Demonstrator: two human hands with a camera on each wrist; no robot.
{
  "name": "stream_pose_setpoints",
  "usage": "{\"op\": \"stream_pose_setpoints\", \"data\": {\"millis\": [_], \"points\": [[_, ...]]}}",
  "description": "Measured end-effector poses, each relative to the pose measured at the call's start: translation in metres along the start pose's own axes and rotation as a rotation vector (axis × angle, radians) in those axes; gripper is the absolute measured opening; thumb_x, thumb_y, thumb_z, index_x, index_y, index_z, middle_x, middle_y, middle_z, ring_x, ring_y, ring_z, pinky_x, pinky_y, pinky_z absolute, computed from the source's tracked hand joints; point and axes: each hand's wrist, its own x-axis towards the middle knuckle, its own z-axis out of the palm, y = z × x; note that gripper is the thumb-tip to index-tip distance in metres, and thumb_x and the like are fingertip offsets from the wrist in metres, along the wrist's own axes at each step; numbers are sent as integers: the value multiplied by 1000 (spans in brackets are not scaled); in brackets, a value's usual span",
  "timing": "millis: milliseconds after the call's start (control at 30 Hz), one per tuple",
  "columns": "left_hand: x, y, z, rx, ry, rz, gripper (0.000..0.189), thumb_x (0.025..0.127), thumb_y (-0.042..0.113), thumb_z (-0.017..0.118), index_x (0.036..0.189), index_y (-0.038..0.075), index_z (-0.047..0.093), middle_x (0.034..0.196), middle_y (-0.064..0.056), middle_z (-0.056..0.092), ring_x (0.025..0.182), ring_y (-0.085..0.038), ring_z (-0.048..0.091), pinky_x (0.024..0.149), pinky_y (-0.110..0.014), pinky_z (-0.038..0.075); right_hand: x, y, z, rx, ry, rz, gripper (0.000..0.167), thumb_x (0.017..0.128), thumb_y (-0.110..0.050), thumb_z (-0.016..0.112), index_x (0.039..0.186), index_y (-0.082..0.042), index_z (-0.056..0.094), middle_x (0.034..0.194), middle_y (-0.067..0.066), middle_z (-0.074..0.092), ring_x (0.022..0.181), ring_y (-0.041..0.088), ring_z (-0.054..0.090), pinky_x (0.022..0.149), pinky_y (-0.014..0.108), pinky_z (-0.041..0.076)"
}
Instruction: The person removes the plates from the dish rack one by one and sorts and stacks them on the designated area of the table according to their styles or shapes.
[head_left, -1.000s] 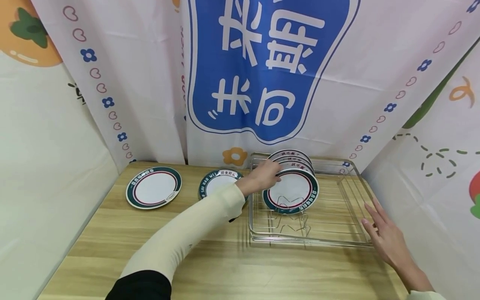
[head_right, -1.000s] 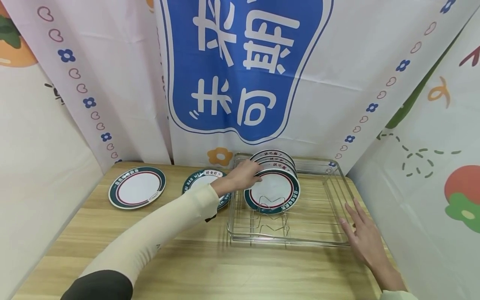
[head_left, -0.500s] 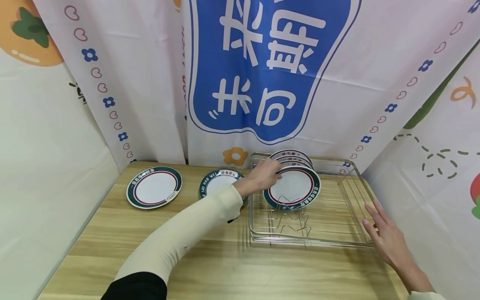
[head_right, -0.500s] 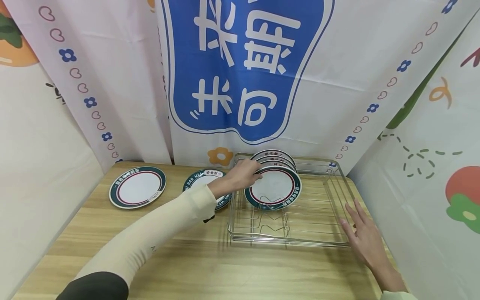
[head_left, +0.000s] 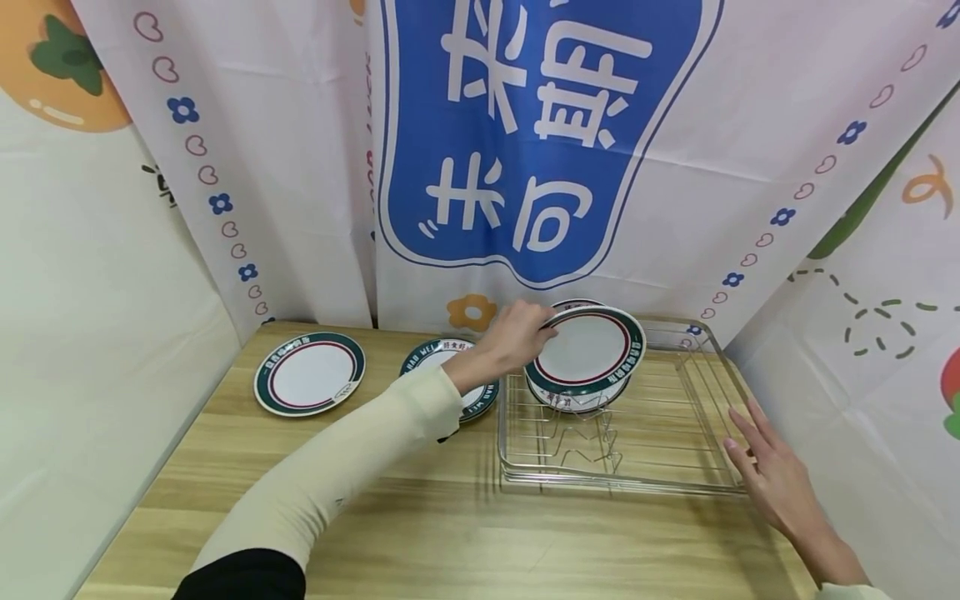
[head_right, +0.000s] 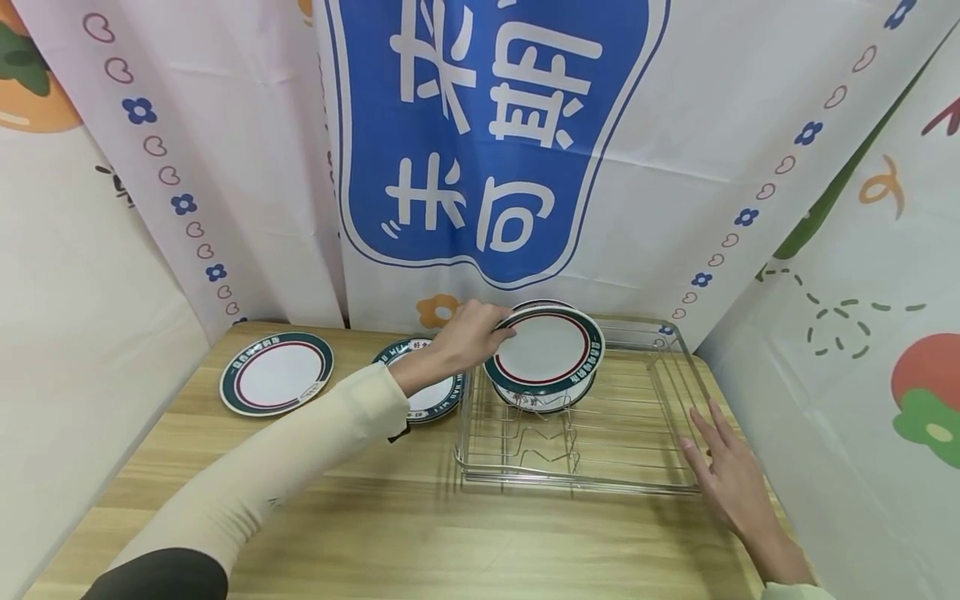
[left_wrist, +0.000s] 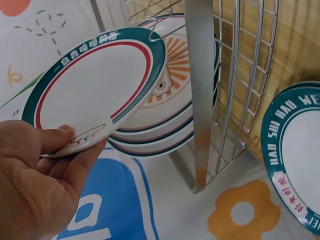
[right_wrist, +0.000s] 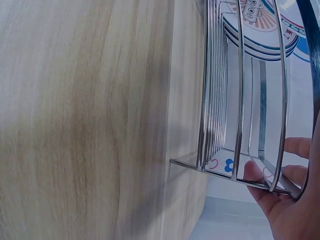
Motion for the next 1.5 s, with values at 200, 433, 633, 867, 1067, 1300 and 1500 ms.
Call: {"op": "stream_pose_setpoints", "data": {"millis": [200,433,633,867,1067,1300,1500], "points": [[-7,0,-19,-54,52,6,13,104,10,69,93,3,73,69,-3,61,58,-15,56,57,-24,43,1,1,-1,1,-8,-2,49,108,-20,58,151,3,52,164,31,35,79,29,71,63,55,52],[-21,-2,-42,-78,110,-1,11,103,8,70,109,4,78,80,-6,71,59,-14,57,57,-23,43,1,2,-1,1,-20,4,50,108,-21,57,152,2,51,165,30,34,83,36,71,65,56,52],[-33,-6,-59,-81,153,-40,11,103,8,70,107,2,78,81,-8,73,61,-15,58,55,-25,43,1,2,-1,1,-16,1,49,107,-21,59,150,3,53,162,32,38,83,16,68,67,57,53],[-51,-18,-82,-105,207,-35,9,102,5,70,96,0,74,72,-8,66,57,-15,51,54,-24,39,0,3,-2,0,-8,6,50,107,-21,59,151,2,53,163,31,38,84,13,67,68,56,53],[-76,-36,-106,-86,262,-106,14,103,9,70,109,-2,76,86,-14,78,54,-16,59,47,-22,43,-1,1,-1,1,-14,6,50,107,-21,59,152,2,52,163,31,37,84,21,69,68,55,54],[-109,-68,-129,-50,284,-220,22,103,10,70,117,-6,74,92,-20,78,68,-25,73,55,-24,55,-1,-1,1,-12,-7,-9,50,107,-21,59,151,3,53,163,31,38,84,12,66,67,48,53],[-134,-95,-146,4,293,-303,25,104,13,68,116,-8,73,86,-19,76,65,-22,66,55,-26,49,-2,0,0,-8,-12,-2,50,108,-21,58,152,2,52,164,30,36,82,13,67,64,48,52]]}}
